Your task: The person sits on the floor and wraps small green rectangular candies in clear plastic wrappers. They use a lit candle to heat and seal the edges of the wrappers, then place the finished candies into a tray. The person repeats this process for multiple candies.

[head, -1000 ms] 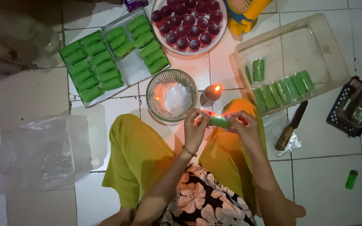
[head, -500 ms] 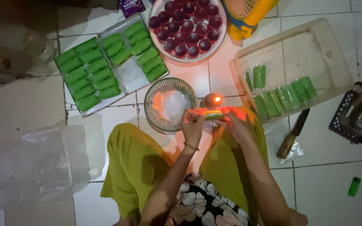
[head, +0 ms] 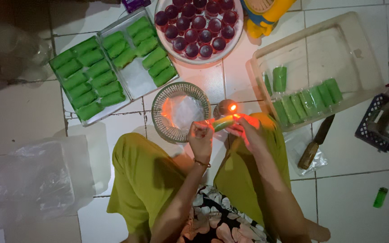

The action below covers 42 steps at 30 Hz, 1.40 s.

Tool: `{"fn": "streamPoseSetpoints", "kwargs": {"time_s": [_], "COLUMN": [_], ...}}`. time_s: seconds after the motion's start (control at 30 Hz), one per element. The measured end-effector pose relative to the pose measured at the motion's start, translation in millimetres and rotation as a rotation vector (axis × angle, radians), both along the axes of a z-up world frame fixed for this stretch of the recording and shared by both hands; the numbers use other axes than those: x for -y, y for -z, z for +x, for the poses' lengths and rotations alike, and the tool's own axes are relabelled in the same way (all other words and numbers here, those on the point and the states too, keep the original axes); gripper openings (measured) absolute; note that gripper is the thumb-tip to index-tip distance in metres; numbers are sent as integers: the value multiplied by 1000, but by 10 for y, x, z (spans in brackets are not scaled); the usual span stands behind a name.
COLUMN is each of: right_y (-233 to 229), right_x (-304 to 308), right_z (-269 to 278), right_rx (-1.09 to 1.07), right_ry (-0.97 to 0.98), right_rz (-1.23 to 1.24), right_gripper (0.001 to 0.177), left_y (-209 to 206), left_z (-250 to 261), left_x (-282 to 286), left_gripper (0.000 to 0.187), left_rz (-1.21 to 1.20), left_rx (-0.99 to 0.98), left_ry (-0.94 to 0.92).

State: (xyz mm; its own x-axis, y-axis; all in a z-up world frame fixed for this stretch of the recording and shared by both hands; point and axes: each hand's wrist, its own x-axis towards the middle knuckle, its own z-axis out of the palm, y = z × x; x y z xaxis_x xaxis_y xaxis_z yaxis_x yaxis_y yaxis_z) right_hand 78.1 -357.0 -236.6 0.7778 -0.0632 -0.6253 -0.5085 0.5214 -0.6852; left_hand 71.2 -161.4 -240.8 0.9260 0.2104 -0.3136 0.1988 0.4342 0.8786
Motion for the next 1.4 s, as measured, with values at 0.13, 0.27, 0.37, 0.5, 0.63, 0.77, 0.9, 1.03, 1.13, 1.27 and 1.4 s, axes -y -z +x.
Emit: {"fn": "streamPoseSetpoints", "kwargs": {"time_s": [0.13,0.27,0.37,0.5,0.63,0.77,0.9,1.03,1.13,1.27,1.4], "right_y": [-75,11,64,100,17,-97,-202,-147,9,124,-70], "right_x": [-7,6,46,105,117,68,-28,-38,29,151,229], "right_z": [16,13,17,16,9,60,71,85,41,-24,-46], "right_rx": [-22,-18,-33,0,6,-26,-44,-21,27,54,86], "right_ry": [-17,33,45,47,61,57,10,-22,19,68,8], "right_rz": [-15,-14,-5,60,15,17,-47,-62,-9,48,18], "right_gripper": [28,29,29,30,28,25,25,28,31,34,38], "left_y": [9,-118,-105,-2,-28,-46,3,-113,-201,-164,-85], "left_z": [-27,18,53,22,46,19,-9,33,86,83,79], "left_x": [-23,8,51,97,135,106,20,2,47,126,187], "left_gripper": [25,23,22,23,24,26,25,22,23,24,25], "left_rz": [-14,-25,-48,-38,-48,-44,-61,-35,-37,-45,-36], "left_rx": [13,-3,-14,57,-30,-21,73,-5,14,18,63], "left_ry": [16,27,19,23,16,12,13,-6,-2,8,43]}}
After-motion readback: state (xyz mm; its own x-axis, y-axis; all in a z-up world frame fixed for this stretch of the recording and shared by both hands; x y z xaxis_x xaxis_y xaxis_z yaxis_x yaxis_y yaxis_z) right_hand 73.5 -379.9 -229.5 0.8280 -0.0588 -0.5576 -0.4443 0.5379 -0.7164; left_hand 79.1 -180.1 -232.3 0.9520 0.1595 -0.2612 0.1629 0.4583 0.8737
